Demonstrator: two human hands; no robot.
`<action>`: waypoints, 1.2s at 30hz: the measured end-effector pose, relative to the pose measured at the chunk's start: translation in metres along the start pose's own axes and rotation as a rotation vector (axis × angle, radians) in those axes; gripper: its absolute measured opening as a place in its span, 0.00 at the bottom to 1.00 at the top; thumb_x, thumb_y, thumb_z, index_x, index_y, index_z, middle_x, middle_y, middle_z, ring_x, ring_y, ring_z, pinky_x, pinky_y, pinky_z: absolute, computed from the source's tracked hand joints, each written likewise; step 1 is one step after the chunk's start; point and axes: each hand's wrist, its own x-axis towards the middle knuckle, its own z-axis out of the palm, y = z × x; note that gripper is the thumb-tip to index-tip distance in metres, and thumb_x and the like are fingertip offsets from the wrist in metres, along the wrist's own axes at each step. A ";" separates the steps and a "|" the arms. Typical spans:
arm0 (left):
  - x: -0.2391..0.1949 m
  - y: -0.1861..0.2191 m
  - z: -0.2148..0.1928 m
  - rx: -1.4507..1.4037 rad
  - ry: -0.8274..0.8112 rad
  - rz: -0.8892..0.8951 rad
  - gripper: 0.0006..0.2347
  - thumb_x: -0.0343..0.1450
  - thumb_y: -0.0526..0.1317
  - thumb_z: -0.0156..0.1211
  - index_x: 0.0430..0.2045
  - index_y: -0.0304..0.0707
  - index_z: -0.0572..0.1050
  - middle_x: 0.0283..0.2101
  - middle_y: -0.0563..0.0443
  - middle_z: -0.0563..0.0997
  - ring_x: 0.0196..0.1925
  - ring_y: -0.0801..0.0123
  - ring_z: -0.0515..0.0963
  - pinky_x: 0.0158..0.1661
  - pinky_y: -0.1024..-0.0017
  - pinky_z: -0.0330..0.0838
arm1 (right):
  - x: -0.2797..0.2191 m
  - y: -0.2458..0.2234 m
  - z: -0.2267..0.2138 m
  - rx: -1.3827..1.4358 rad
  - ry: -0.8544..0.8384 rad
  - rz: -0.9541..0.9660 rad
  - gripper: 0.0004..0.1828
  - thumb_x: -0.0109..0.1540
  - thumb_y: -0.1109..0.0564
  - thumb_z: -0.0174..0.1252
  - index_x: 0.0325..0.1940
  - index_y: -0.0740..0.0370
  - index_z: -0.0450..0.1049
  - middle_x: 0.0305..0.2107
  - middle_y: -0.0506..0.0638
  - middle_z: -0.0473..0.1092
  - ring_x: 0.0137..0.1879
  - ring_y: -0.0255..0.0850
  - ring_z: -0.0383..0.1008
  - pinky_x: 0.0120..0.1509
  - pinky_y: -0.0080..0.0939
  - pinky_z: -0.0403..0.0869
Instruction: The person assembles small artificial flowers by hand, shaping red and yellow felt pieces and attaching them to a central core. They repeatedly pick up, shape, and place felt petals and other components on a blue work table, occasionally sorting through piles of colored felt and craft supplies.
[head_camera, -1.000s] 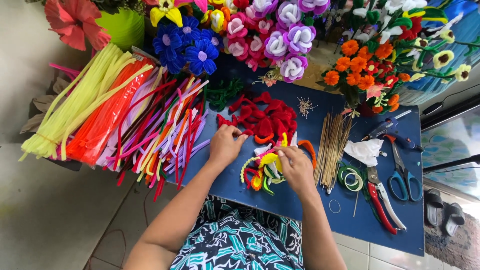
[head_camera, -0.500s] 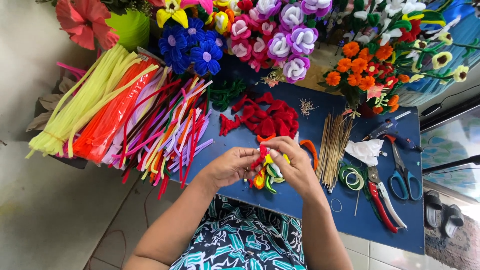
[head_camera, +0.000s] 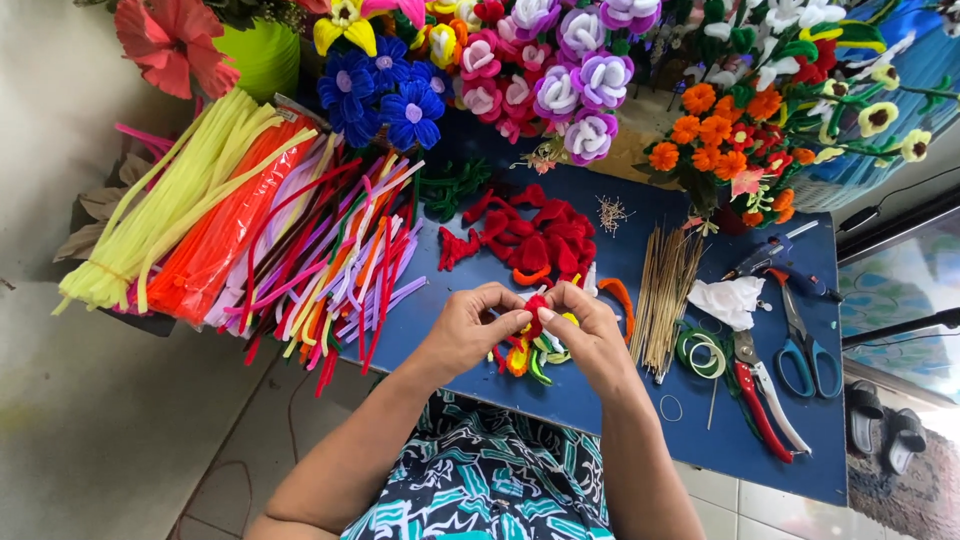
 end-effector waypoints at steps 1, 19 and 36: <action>0.000 0.002 0.002 0.002 -0.002 0.001 0.06 0.68 0.37 0.71 0.34 0.34 0.85 0.31 0.49 0.81 0.36 0.80 0.78 0.37 0.84 0.75 | 0.000 0.001 0.002 0.001 0.002 -0.001 0.09 0.65 0.55 0.60 0.35 0.64 0.76 0.30 0.52 0.71 0.40 0.40 0.70 0.48 0.44 0.69; -0.008 0.007 0.009 -0.038 -0.141 -0.081 0.03 0.69 0.33 0.63 0.31 0.30 0.80 0.28 0.51 0.78 0.34 0.76 0.76 0.33 0.78 0.75 | -0.006 0.010 0.009 0.357 -0.005 0.051 0.10 0.66 0.57 0.54 0.32 0.63 0.71 0.24 0.47 0.63 0.37 0.34 0.61 0.44 0.34 0.62; -0.008 0.005 0.015 -0.120 0.059 -0.096 0.07 0.72 0.38 0.66 0.33 0.31 0.84 0.27 0.51 0.84 0.32 0.82 0.80 0.37 0.82 0.76 | -0.019 0.022 0.016 0.357 0.136 -0.018 0.07 0.64 0.61 0.59 0.42 0.69 0.72 0.27 0.56 0.72 0.38 0.37 0.72 0.46 0.36 0.70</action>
